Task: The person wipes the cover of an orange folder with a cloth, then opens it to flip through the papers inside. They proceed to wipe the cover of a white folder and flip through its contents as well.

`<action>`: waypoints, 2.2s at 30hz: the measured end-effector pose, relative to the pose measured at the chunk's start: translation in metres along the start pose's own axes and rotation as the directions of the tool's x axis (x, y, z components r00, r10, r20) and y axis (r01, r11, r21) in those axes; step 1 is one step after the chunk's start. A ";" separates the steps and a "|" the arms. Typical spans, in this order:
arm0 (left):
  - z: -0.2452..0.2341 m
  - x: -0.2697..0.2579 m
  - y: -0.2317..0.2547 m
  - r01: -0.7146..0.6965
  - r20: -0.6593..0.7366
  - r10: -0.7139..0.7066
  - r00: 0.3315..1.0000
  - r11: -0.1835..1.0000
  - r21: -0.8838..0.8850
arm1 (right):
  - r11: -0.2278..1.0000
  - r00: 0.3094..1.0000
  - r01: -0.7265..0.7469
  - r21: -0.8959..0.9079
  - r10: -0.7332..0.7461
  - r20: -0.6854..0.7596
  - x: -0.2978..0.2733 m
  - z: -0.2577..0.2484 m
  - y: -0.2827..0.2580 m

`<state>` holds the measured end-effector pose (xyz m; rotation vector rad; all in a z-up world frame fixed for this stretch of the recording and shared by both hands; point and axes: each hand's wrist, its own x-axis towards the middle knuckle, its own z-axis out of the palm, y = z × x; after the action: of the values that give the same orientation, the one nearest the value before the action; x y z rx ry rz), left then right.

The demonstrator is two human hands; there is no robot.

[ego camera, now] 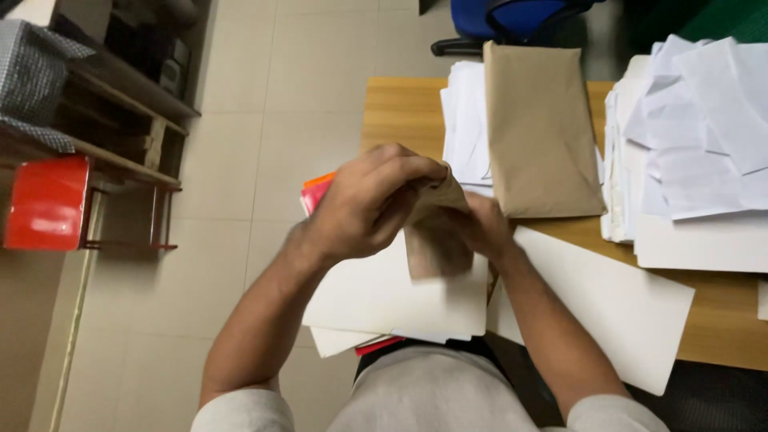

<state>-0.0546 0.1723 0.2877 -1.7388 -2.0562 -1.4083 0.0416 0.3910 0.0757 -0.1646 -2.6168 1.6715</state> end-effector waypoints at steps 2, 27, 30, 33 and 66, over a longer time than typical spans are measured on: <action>-0.029 -0.012 0.028 -0.043 0.008 0.043 0.999 0.999 0.016 | 0.996 0.995 0.094 0.008 -0.093 -0.035 0.009 0.013 -0.031; 0.058 -0.286 -0.114 0.459 0.092 -0.563 0.821 0.748 0.479 | 0.998 0.938 -0.056 0.035 0.064 -0.341 -0.112 0.225 0.006; 0.047 -0.313 -0.072 0.425 0.358 -0.609 0.708 0.772 0.473 | 0.881 0.986 0.126 -0.455 -0.161 -0.039 -0.107 0.218 -0.009; 0.046 -0.338 -0.063 0.337 0.273 -0.543 0.794 0.767 0.546 | 0.818 0.987 0.161 -0.552 -0.132 0.093 -0.103 0.227 0.000; 0.121 -0.273 -0.150 0.467 0.205 -0.806 0.555 0.506 0.725 | 0.683 0.920 -0.304 -0.664 0.391 -0.019 -0.104 0.179 0.020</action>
<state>-0.0286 0.0694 -0.0288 -1.1048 -3.2379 -0.1211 0.1314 0.2268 -0.0143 -0.6320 -3.3254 0.7137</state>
